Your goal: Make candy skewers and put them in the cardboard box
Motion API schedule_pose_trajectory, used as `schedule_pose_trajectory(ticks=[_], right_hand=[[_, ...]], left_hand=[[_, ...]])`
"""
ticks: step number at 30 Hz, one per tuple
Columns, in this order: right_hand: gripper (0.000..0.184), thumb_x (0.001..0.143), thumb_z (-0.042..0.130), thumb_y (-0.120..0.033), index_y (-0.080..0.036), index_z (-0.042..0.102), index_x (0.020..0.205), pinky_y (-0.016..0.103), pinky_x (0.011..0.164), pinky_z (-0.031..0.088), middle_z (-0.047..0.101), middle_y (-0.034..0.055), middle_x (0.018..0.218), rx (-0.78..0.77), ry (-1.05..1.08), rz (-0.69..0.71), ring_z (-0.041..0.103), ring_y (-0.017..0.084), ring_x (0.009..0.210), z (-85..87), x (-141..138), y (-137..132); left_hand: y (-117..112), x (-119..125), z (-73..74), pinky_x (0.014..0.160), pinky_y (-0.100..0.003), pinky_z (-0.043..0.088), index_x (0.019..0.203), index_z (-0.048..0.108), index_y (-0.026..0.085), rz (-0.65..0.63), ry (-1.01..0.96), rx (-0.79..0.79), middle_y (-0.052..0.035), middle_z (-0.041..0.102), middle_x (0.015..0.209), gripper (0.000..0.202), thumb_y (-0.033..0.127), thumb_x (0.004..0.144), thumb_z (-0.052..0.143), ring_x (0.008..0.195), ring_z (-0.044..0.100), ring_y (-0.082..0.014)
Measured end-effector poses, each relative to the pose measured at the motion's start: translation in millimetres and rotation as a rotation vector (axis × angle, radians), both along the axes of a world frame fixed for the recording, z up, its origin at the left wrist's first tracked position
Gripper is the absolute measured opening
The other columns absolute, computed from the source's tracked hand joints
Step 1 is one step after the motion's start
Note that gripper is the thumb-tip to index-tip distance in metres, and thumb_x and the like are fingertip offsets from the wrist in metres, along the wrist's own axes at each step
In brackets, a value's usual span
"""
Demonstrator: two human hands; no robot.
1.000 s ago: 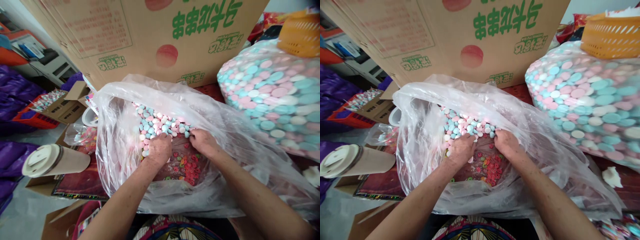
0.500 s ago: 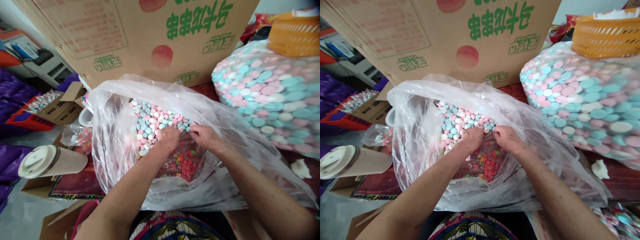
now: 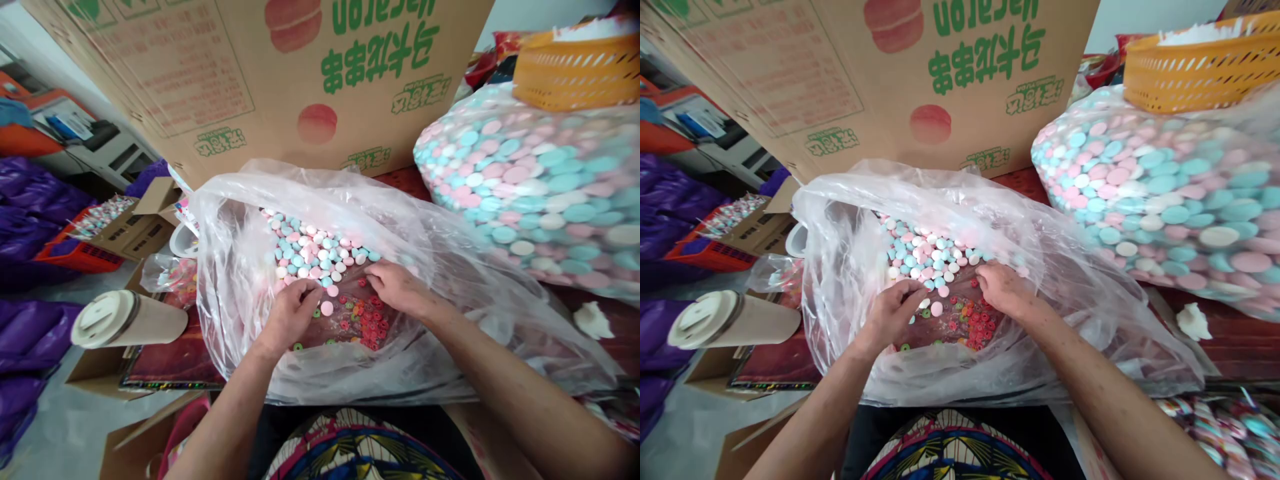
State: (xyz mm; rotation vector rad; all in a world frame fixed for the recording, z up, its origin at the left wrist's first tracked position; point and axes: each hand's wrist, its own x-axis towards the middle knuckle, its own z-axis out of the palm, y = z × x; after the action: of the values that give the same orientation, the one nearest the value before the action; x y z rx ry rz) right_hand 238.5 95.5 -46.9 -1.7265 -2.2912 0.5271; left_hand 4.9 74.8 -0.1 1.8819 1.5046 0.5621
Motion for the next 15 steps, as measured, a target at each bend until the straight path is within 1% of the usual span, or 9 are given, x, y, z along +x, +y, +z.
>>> schedule_pose_trajectory(ticks=[2,3,6,7,9,11,13,15], right_hand=[[0.024,0.090,0.044,-0.017,-0.015,0.068,0.092,0.028,0.084,0.040,0.063,0.0101,0.101,-0.007,0.015,0.056,0.057,0.018,0.093,-1.2,-8.1,-8.3],[0.023,0.089,0.045,-0.017,-0.015,0.068,0.092,0.027,0.084,0.041,0.063,0.0097,0.102,-0.026,0.027,0.099,0.057,0.018,0.094,-1.1,-11.1,-13.2],[0.020,0.088,0.048,-0.018,-0.015,0.069,0.088,0.027,0.079,0.043,0.062,0.0077,0.094,-0.103,0.060,0.214,0.059,0.016,0.085,2.5,-17.1,-24.2],[0.021,0.089,0.048,-0.018,-0.015,0.068,0.089,0.028,0.078,0.043,0.062,0.0078,0.092,-0.109,0.056,0.228,0.058,0.017,0.084,4.1,-19.3,-25.8],[0.024,0.091,0.045,-0.021,-0.014,0.067,0.095,0.030,0.079,0.042,0.060,0.0088,0.093,-0.065,0.012,0.218,0.056,0.018,0.087,6.2,-25.2,-27.1],[0.026,0.093,0.043,-0.025,-0.016,0.066,0.099,0.031,0.078,0.040,0.058,0.0097,0.097,-0.004,-0.061,0.211,0.053,0.021,0.093,5.9,-31.5,-29.1],[0.027,0.094,0.043,-0.028,-0.017,0.067,0.096,0.031,0.075,0.039,0.058,0.0090,0.096,0.010,-0.098,0.237,0.051,0.022,0.093,3.3,-34.3,-34.4],[0.028,0.094,0.042,-0.026,-0.017,0.068,0.090,0.030,0.076,0.039,0.057,0.0082,0.091,-0.006,-0.066,0.279,0.052,0.020,0.088,-0.2,-32.4,-41.7]], left_hand=[[-18.3,-6.2,2.2,0.068,-0.023,0.046,0.083,0.064,0.017,-0.058,0.017,0.010,0.0005,0.065,0.074,0.023,0.034,0.089,0.049,0.071,0.059,-0.0130],[-26.8,-6.0,0.8,0.069,-0.023,0.047,0.083,0.064,0.017,-0.095,0.034,0.004,0.0000,0.066,0.074,0.022,0.032,0.089,0.049,0.070,0.059,-0.0131],[-47.3,6.8,-12.5,0.072,-0.026,0.049,0.088,0.066,0.017,-0.153,0.090,0.003,-0.0034,0.068,0.081,0.018,0.023,0.088,0.049,0.075,0.061,-0.0150],[-52.2,13.2,-18.1,0.075,-0.027,0.050,0.090,0.066,0.016,-0.169,0.091,0.025,-0.0052,0.069,0.086,0.017,0.021,0.087,0.050,0.079,0.062,-0.0161],[-59.8,23.8,-27.4,0.084,-0.030,0.050,0.094,0.066,0.015,-0.236,0.056,0.075,-0.0087,0.069,0.098,0.018,0.017,0.085,0.051,0.092,0.063,-0.0181],[-64.4,26.6,-31.0,0.091,-0.030,0.049,0.097,0.066,0.015,-0.284,0.007,0.116,-0.0100,0.068,0.106,0.020,0.015,0.086,0.050,0.101,0.061,-0.0183],[-65.2,19.9,-28.9,0.090,-0.028,0.049,0.096,0.066,0.016,-0.234,0.005,0.111,-0.0087,0.069,0.103,0.021,0.014,0.087,0.048,0.099,0.062,-0.0168],[-61.8,8.6,-23.8,0.085,-0.026,0.050,0.095,0.067,0.017,-0.142,0.082,0.070,-0.0064,0.070,0.096,0.023,0.011,0.085,0.047,0.091,0.064,-0.0155]])
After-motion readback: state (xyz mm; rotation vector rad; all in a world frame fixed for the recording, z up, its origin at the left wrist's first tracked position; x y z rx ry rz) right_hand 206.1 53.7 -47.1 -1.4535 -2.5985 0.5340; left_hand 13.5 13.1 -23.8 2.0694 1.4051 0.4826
